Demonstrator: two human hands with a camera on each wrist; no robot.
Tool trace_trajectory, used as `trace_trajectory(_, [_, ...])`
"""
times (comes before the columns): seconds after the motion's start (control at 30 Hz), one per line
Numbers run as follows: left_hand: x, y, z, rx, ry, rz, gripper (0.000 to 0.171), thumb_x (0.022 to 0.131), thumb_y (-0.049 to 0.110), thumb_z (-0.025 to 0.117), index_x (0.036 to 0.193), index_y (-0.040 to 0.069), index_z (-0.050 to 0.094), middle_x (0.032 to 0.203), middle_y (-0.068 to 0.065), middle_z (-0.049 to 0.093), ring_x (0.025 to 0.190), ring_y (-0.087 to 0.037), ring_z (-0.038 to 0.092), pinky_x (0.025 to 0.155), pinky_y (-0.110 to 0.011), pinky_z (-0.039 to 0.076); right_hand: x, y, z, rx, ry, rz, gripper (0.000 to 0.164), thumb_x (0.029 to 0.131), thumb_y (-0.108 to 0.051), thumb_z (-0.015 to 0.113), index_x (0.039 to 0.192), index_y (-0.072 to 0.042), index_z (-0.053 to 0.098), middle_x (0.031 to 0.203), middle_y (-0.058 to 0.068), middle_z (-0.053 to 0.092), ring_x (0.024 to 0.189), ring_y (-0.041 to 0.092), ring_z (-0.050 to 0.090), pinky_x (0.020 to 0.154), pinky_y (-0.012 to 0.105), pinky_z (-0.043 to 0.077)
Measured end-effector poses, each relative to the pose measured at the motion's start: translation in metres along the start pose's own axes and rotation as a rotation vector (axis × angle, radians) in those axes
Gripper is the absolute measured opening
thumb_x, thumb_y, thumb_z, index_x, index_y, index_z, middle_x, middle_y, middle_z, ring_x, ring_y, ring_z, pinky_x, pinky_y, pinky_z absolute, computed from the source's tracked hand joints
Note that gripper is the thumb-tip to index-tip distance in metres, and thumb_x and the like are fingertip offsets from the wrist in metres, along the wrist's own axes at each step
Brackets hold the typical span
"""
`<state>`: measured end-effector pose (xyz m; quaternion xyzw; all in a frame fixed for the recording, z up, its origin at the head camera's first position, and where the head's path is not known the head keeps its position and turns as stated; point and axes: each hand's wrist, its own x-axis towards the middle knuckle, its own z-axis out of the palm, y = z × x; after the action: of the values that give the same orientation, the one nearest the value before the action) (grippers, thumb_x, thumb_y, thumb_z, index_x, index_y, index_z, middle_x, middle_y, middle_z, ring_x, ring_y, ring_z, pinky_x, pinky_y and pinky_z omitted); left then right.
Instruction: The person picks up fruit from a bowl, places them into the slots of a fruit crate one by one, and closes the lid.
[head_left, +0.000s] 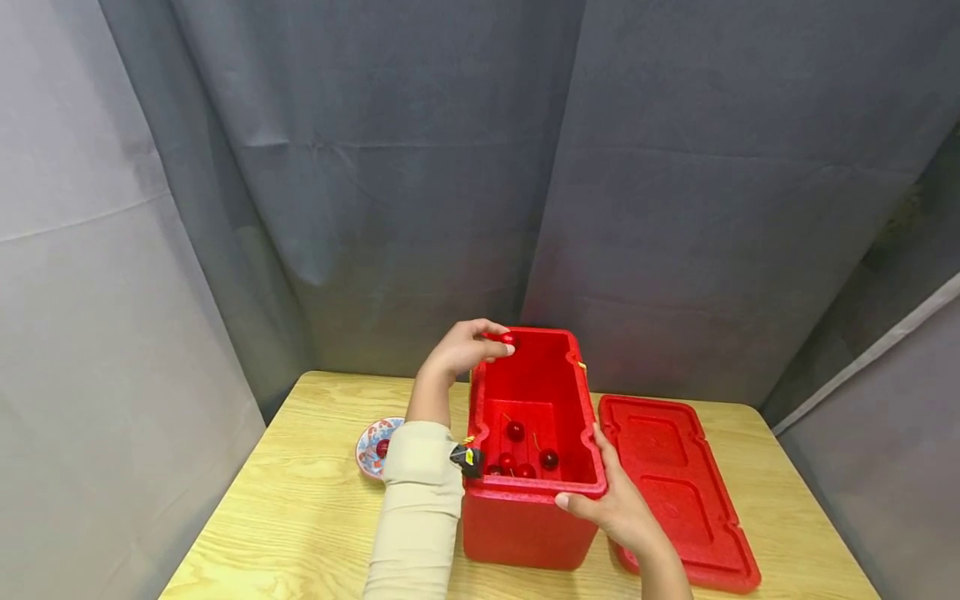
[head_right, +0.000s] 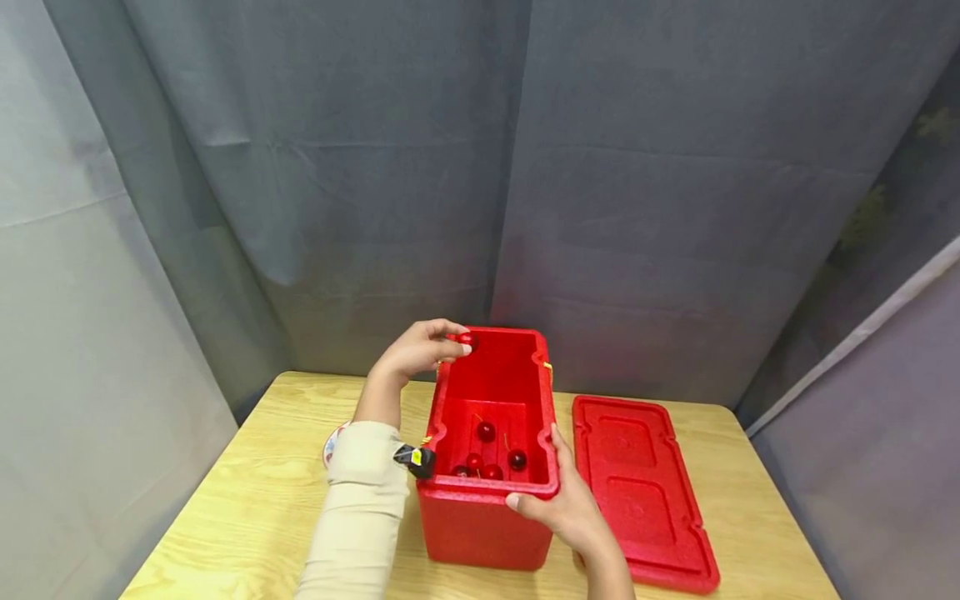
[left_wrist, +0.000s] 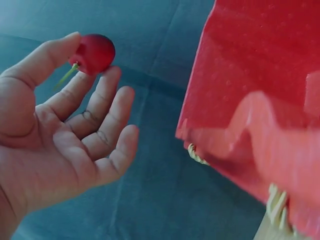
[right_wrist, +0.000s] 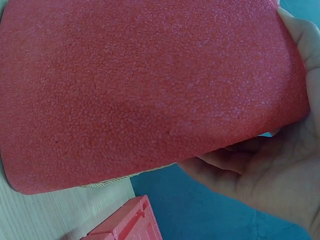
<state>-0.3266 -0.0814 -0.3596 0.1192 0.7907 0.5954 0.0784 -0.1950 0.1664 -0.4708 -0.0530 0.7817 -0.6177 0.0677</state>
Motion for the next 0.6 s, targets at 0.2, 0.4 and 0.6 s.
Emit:
trace_trajectory(0.2, [0.011,-0.007,0.006,-0.071,-0.055,-0.104,0.027,0.082,0.013,0.068,0.108,0.007,0.063,0.086,-0.005,0.064,0.070,-0.016,0.056,0.052,-0.028,0.037,0.001,0.001,0.001,0.007,-0.005,0.007,0.106,0.069,-0.024,0.080,0.148,-0.025,0.010,0.140,0.016,0.034,0.119,0.039,0.041,0.078,0.043,0.050])
trace_trajectory(0.4, [0.019,-0.017,0.013,-0.113,-0.075,-0.171,0.030,0.081,0.011,0.070,0.110,0.008,0.062,0.084,-0.002,0.066,0.071,-0.015,0.056,0.054,-0.025,0.038,0.002,0.002,0.001,0.009,-0.005,0.010,0.107,0.069,-0.023,0.081,0.148,-0.025,0.009,0.141,0.016,0.034,0.119,0.037,0.041,0.078,0.044,0.050])
trace_trajectory(0.6, [0.022,-0.021,0.018,-0.083,-0.086,-0.199,0.032,0.080,0.007,0.070,0.110,0.004,0.062,0.076,-0.002,0.062,0.058,-0.013,0.051,0.050,-0.022,0.034,0.002,0.000,0.002,0.013,-0.005,0.003,0.107,0.068,-0.023,0.081,0.148,-0.025,0.011,0.140,0.015,0.034,0.119,0.038,0.041,0.077,0.043,0.051])
